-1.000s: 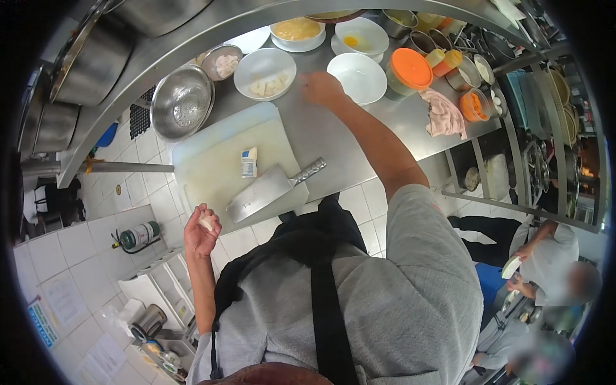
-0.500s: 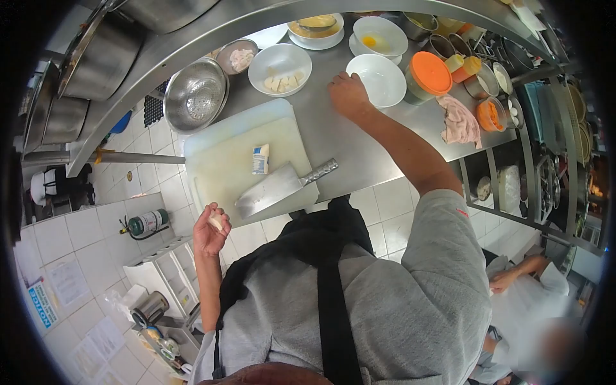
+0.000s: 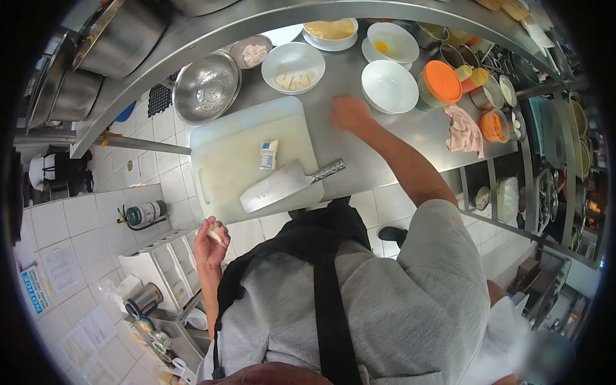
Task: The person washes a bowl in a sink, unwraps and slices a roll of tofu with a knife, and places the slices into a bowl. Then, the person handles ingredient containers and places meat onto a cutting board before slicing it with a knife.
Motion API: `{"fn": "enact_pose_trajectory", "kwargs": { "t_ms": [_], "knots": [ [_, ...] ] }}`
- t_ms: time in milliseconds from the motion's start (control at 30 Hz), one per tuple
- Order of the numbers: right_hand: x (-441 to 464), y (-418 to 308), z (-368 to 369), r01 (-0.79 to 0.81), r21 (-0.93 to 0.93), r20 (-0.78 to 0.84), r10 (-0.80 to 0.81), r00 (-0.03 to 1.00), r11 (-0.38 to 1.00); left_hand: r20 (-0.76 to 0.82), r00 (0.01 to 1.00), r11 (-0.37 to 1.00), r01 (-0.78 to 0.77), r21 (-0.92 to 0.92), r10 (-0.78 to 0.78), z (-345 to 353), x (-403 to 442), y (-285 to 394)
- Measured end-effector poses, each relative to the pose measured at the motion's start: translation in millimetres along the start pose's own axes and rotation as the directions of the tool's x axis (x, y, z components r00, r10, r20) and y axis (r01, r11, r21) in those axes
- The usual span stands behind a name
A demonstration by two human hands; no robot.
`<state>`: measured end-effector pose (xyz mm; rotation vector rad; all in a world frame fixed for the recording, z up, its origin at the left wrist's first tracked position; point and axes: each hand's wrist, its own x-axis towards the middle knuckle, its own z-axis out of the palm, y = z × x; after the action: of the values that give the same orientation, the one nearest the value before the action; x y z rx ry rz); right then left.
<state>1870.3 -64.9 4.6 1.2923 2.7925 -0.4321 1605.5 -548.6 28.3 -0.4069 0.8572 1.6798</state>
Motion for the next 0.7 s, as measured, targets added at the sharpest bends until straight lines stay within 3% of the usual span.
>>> {"fn": "enact_pose_trajectory", "kwargs": {
  "t_ms": [133, 167, 200, 233, 267, 300, 333, 400, 500, 700],
  "knots": [
    [-10.5, 14.7, 16.9, -0.016, 0.060, 0.021, 0.014, 1.000, 0.998, 0.006, 1.000, 1.000, 0.003, 0.024, -0.003, 10.0, -0.8, -4.5],
    [-10.2, 17.1, 13.8, -0.316, 0.514, 0.194, 0.251, 0.948, 0.797, 0.008, 1.000, 1.000, 0.009, 0.028, -0.010, 10.7, 0.4, -4.6],
    [-10.2, 20.1, 10.8, -0.549, 0.767, 0.441, 0.350, 0.826, 0.331, 0.008, 1.000, 0.999, 0.026, 0.044, -0.026, 12.0, 2.3, -4.9],
    [-12.2, 25.2, 9.1, -0.550, 0.769, 0.438, 0.359, 0.824, 0.326, 0.011, 0.999, 0.997, 0.044, 0.061, -0.045, 14.0, 5.0, -5.7],
    [-15.7, 31.9, 6.9, -0.464, 0.868, 0.496, 0.355, 0.793, -0.175, 0.017, 0.998, 0.996, 0.054, 0.068, -0.055, 14.3, 8.5, -7.2],
    [-18.3, 39.1, 4.4, -0.251, 0.734, 0.541, 0.320, 0.778, -0.631, 0.024, 0.997, 0.995, 0.070, 0.069, -0.072, 13.7, 13.1, -8.5],
    [-17.1, 47.6, 9.5, -0.235, 0.735, 0.535, 0.332, 0.777, -0.636, 0.032, 0.996, 0.994, 0.086, 0.072, -0.089, 15.6, 17.5, -8.8],
    [-10.9, 66.1, 29.1, 0.043, 0.568, 0.525, 0.402, 0.750, -0.822, 0.044, 0.993, 0.990, 0.107, 0.096, -0.111, 25.0, 24.5, -10.4],
    [-13.1, 70.5, 25.3, 0.067, 0.587, 0.558, 0.463, 0.688, -0.807, 0.061, 0.989, 0.984, 0.127, 0.127, -0.136, 38.2, 29.9, -13.0],
    [-17.8, 86.8, 26.7, 0.084, 0.610, 0.549, 0.496, 0.672, -0.788, 0.074, 0.988, 0.981, 0.125, 0.148, -0.137, 54.0, 31.3, -15.5]
  ]
}}
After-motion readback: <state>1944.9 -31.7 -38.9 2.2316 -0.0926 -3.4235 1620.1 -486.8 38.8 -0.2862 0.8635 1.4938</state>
